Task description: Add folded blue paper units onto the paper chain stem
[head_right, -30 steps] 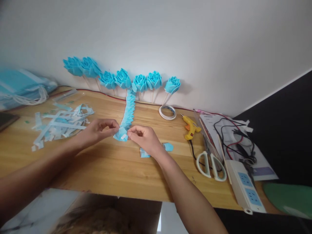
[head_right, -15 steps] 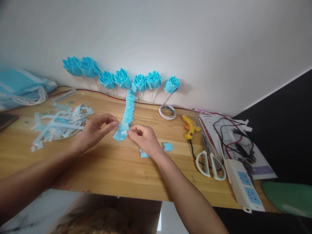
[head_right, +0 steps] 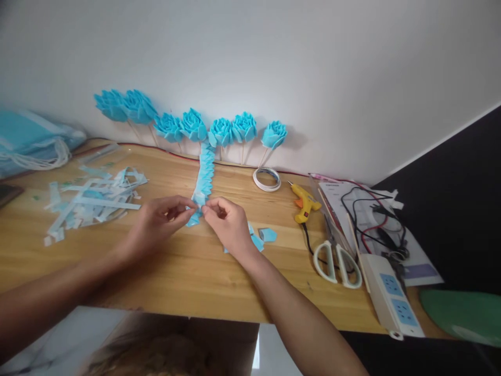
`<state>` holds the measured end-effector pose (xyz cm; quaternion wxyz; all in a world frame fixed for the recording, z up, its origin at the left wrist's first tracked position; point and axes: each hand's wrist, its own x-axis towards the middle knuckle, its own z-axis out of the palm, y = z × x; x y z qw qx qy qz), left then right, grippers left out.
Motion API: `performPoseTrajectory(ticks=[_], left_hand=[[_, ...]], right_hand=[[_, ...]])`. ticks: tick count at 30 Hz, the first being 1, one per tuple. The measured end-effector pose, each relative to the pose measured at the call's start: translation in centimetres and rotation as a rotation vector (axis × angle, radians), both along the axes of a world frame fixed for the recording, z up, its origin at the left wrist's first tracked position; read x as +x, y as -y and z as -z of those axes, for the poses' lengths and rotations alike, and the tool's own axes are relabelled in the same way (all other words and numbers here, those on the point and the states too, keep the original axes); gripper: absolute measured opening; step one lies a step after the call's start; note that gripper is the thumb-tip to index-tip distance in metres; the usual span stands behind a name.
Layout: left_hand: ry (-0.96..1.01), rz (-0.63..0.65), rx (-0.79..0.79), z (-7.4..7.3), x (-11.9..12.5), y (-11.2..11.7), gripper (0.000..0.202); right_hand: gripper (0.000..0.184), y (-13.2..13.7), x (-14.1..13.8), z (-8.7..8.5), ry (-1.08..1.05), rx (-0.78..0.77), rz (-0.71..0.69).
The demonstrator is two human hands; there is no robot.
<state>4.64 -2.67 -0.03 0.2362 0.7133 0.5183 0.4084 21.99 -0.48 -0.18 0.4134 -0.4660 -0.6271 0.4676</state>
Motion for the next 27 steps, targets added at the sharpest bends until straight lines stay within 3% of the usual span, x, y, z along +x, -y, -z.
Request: performPoseTrajectory(ticks=[9, 20, 27], left_hand=[[0.013, -0.013, -0.030, 0.23, 0.00, -0.20, 0.019], [0.057, 0.013, -0.096, 0.29, 0.17, -0.25, 0.016], [0.105, 0.033, -0.130, 0.41, 0.08, -0.38, 0.018]], right_hand=[[0.016, 0.32, -0.32, 0.02, 0.009, 0.022, -0.013], [0.011, 0.47, -0.34, 0.76, 0.157, 0.254, -0.006], [0.012, 0.41, -0.31, 0.71, 0.155, 0.225, 0.008]])
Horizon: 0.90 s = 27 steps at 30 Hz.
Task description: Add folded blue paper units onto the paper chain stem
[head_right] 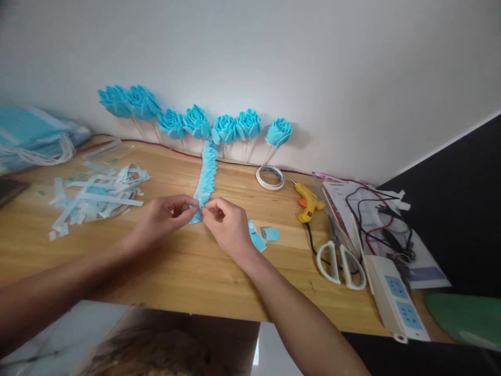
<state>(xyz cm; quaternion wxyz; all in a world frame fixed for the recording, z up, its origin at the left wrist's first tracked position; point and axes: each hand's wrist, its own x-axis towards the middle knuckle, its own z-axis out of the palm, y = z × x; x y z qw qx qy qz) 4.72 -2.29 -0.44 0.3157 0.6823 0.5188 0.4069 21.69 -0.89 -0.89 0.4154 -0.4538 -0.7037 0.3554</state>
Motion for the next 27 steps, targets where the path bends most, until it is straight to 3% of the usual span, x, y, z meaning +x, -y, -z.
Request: performPoseTrajectory(ticks=[27], left_hand=[[-0.061, -0.006, -0.025, -0.09, 0.06, -0.15, 0.015]], right_hand=[[0.015, -0.03, -0.07, 0.07, -0.004, -0.052, 0.002]])
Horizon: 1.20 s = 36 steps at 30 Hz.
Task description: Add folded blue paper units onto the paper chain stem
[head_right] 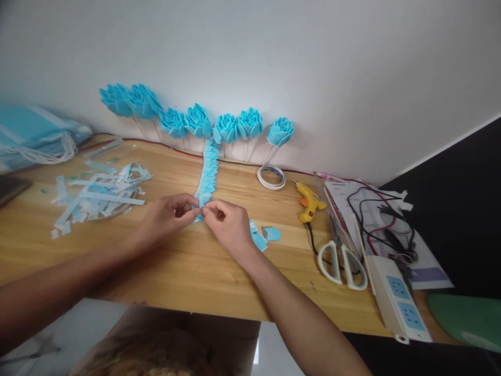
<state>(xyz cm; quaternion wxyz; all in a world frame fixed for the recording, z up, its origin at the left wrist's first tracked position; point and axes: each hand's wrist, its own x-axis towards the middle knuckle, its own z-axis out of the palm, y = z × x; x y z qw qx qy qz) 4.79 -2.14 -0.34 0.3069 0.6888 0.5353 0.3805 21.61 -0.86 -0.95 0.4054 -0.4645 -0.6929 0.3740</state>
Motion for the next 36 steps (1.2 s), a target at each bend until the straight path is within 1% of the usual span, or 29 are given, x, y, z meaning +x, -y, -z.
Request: performPoseTrajectory(ticks=[5, 15, 19, 24, 28, 36], left_hand=[[-0.010, -0.005, 0.022, 0.08, -0.05, -0.04, 0.014], [0.022, 0.012, -0.010, 0.26, -0.07, 0.06, 0.015], [0.032, 0.018, -0.005, 0.17, -0.12, -0.05, 0.018], [0.039, 0.033, -0.043, 0.06, -0.20, 0.08, 0.021], [0.029, 0.017, -0.018, 0.05, -0.21, 0.12, 0.021], [0.054, 0.012, -0.049, -0.21, -0.16, -0.10, 0.023]], right_hand=[[0.015, 0.02, -0.02, 0.05, 0.014, 0.011, 0.004], [0.014, 0.07, -0.03, -0.03, 0.022, 0.003, 0.003], [0.014, 0.01, 0.05, 0.01, 0.017, 0.005, -0.001], [0.014, 0.01, 0.08, -0.02, 0.014, -0.017, 0.003], [0.014, 0.03, 0.05, -0.14, 0.009, -0.021, 0.002], [0.013, 0.08, 0.04, -0.50, -0.009, -0.050, -0.014]])
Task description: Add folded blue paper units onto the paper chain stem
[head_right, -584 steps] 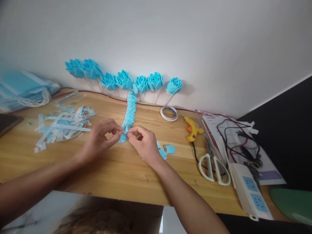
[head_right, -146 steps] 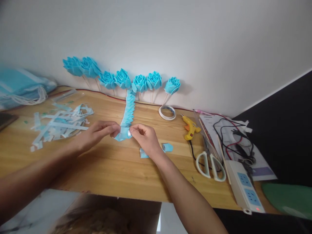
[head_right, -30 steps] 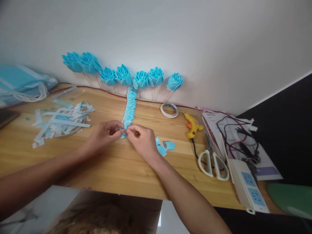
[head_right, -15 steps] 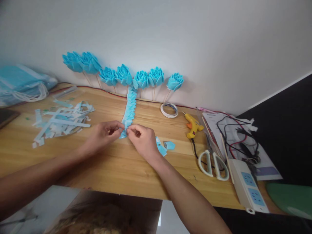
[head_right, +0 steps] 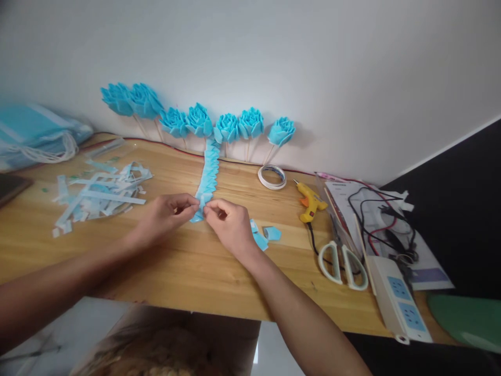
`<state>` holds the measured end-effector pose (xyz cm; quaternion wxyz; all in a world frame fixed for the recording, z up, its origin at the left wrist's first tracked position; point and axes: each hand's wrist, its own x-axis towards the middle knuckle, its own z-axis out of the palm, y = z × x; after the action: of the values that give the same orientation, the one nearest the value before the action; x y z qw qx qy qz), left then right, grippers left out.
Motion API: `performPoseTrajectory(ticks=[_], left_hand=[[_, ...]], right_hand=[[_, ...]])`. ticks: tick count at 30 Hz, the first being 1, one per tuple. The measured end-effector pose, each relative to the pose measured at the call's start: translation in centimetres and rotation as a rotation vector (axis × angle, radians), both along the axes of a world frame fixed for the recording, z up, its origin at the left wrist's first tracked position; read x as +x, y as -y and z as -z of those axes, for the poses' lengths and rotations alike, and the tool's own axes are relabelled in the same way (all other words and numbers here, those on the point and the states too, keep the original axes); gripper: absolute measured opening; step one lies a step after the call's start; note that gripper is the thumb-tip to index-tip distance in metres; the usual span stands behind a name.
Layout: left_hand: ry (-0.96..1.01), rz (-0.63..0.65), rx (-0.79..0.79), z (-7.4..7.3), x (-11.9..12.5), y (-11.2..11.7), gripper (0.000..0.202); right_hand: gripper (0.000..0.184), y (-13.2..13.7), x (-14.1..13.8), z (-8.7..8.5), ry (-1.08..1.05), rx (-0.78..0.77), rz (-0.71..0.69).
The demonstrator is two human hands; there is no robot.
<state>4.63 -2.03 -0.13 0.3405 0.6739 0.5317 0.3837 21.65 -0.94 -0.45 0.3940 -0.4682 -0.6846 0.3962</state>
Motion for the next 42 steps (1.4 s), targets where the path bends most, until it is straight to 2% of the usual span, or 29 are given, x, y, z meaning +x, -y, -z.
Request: performPoseTrajectory(ticks=[6, 11, 13, 15, 17, 19, 25, 30, 37, 42], left_hand=[[0.183, 0.035, -0.155, -1.1, -0.4, -0.1, 0.025], [0.333, -0.069, -0.133, -1.4, -0.7, -0.3, 0.022], [0.340, -0.042, -0.140, -1.3, -0.7, -0.4, 0.025], [0.320, 0.052, -0.175, -1.4, -0.7, -0.4, 0.029], [0.297, 0.162, -0.233, -1.4, -0.7, -0.4, 0.029], [0.294, 0.210, -0.283, -1.5, -0.6, -0.4, 0.027], [0.309, 0.173, -0.291, -1.0, -0.4, -0.3, 0.025], [0.240, 0.184, -0.249, -0.4, -0.4, -0.4, 0.030], [0.225, 0.141, -0.249, -1.0, -0.4, -0.2, 0.027], [0.260, 0.142, -0.245, -0.9, -0.6, -0.4, 0.023]], right_hand=[[0.017, -0.5, 0.3, 0.0, -0.110, -0.118, -0.017], [0.021, -1.0, 0.6, -0.2, -0.311, -0.263, 0.010], [0.022, -1.0, 0.6, -0.3, -0.349, -0.299, 0.008], [0.023, -1.0, 0.6, -0.3, -0.359, -0.315, -0.007], [0.022, -1.0, 0.5, -0.3, -0.361, -0.318, -0.032], [0.022, -0.9, 0.5, -0.1, -0.353, -0.320, -0.065], [0.026, -0.8, 0.6, -0.2, -0.314, -0.316, -0.148], [0.032, -0.7, 0.5, -0.3, -0.135, -0.187, -0.118], [0.032, -0.9, 0.6, 0.1, -0.111, -0.157, -0.114], [0.031, -0.9, 0.6, 0.0, -0.137, -0.164, -0.126]])
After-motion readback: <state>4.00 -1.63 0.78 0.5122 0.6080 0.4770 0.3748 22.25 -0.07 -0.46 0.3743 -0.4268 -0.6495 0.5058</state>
